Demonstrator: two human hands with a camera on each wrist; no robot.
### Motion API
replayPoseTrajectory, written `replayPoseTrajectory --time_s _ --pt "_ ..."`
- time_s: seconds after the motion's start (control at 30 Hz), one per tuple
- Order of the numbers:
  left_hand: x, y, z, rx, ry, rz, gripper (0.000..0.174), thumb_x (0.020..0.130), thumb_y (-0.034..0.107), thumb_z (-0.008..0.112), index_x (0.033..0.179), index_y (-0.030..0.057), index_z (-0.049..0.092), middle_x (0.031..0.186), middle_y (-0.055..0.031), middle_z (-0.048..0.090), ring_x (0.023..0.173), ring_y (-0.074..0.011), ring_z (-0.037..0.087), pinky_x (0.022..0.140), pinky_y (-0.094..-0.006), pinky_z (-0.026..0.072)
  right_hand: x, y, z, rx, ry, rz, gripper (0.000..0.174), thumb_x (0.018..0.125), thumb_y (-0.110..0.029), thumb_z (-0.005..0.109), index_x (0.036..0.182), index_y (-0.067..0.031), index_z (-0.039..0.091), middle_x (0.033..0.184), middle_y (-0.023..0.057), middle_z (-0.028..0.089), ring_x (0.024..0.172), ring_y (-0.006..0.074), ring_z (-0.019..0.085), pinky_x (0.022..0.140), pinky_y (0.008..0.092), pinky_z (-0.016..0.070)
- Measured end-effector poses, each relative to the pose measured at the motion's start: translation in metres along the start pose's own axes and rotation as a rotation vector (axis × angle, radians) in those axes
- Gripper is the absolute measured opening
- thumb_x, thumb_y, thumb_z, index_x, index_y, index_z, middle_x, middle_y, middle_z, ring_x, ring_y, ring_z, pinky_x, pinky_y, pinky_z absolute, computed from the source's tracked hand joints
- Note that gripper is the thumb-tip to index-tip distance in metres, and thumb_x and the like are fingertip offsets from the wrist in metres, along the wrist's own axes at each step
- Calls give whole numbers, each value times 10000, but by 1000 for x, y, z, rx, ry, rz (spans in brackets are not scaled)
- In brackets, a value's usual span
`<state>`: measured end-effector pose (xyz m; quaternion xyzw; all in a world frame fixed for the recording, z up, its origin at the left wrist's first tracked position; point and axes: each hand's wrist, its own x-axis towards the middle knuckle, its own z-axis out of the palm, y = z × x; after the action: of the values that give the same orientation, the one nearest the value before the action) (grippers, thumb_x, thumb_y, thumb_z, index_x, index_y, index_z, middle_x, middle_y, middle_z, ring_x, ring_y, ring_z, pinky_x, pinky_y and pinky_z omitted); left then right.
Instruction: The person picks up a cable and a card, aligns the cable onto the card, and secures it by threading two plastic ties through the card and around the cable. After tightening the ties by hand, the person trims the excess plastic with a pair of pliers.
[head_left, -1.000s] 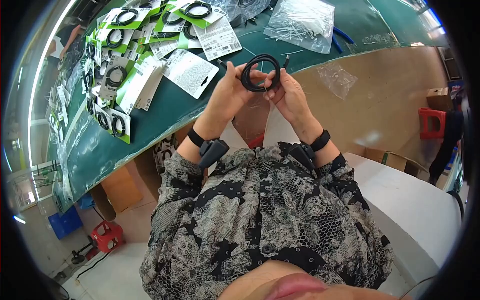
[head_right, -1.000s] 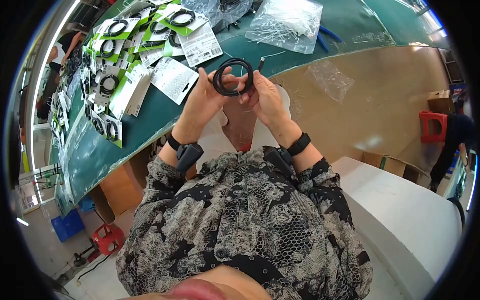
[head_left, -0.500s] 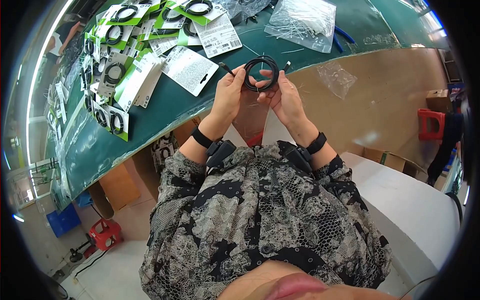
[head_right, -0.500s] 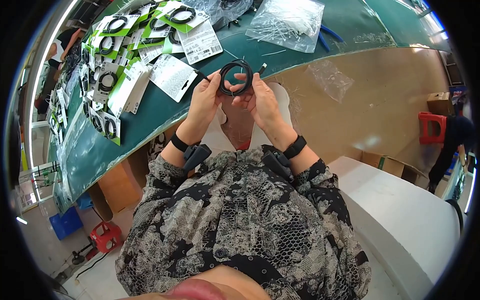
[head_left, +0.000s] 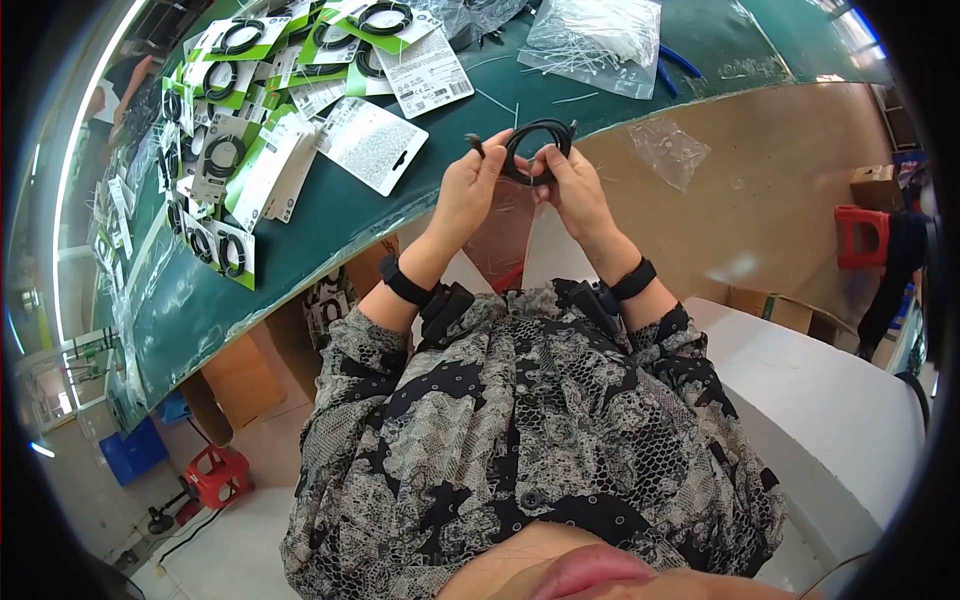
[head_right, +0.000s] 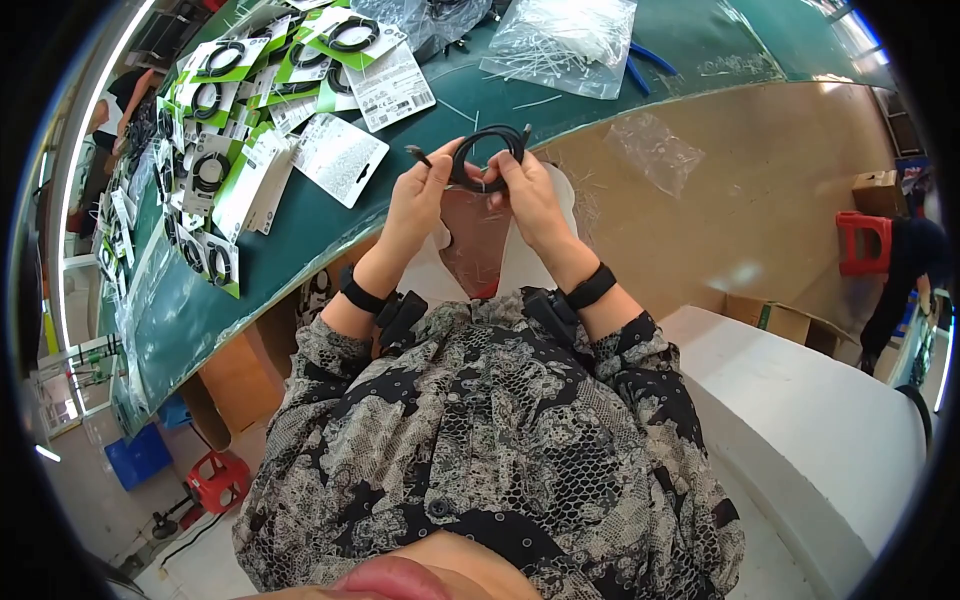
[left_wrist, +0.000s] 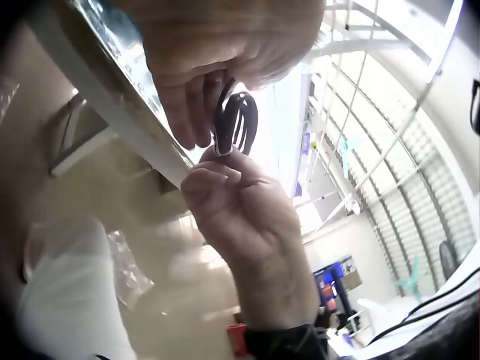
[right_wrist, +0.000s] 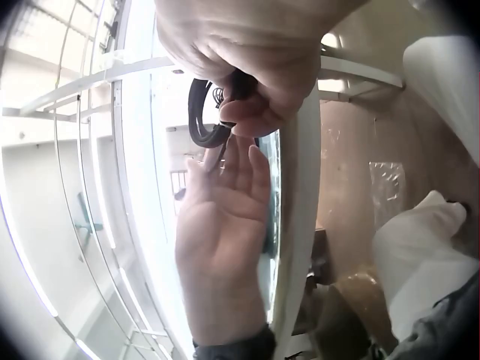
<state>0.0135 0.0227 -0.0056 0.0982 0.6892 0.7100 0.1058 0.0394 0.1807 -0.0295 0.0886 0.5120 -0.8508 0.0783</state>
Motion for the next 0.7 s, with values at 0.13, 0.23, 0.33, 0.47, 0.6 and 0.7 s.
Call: replayPoseTrajectory --time_s 0.13,0.23,0.33,0.47,0.6,0.7 --pt "0 -10 -5 -382 47 -164 308 1000 280 383 1076 48 571 851 -57 599 658 -131 551 540 -246 438 0 1 2 337 2 48 228 972 -277 461 909 -69 530 843 59 583 638 132 537 620 279 470" --pt "0 -11 -5 -639 83 -234 321 996 328 384 956 61 557 815 -41 571 619 -115 517 496 -228 397 -3 -1 8 406 26 59 238 969 -289 465 882 -75 521 850 61 579 626 131 521 611 277 459" --pt "-2 -13 -8 -949 97 -282 355 986 368 399 820 77 516 745 -13 531 562 -93 464 459 -205 342 -6 2 7 425 50 81 246 966 -299 468 873 -77 517 863 66 581 620 128 509 601 273 446" --pt "6 -8 -29 -743 -257 -457 379 983 393 391 739 105 415 645 16 414 520 -67 368 474 -210 291 -7 3 0 306 -37 94 254 967 -304 466 861 -78 513 863 63 590 624 125 507 594 265 433" --pt "9 4 -28 -277 -229 -486 377 978 403 401 745 107 411 614 21 386 493 -68 353 453 -206 274 -10 1 0 146 -16 98 263 961 -319 479 913 -67 535 813 50 602 570 116 513 564 247 442" --pt "8 -1 -27 -297 -170 -403 328 984 361 410 816 87 477 661 23 427 503 -58 354 455 -187 277 -10 1 0 127 -12 105 253 967 -305 468 889 -74 535 839 50 599 614 121 511 597 257 434"
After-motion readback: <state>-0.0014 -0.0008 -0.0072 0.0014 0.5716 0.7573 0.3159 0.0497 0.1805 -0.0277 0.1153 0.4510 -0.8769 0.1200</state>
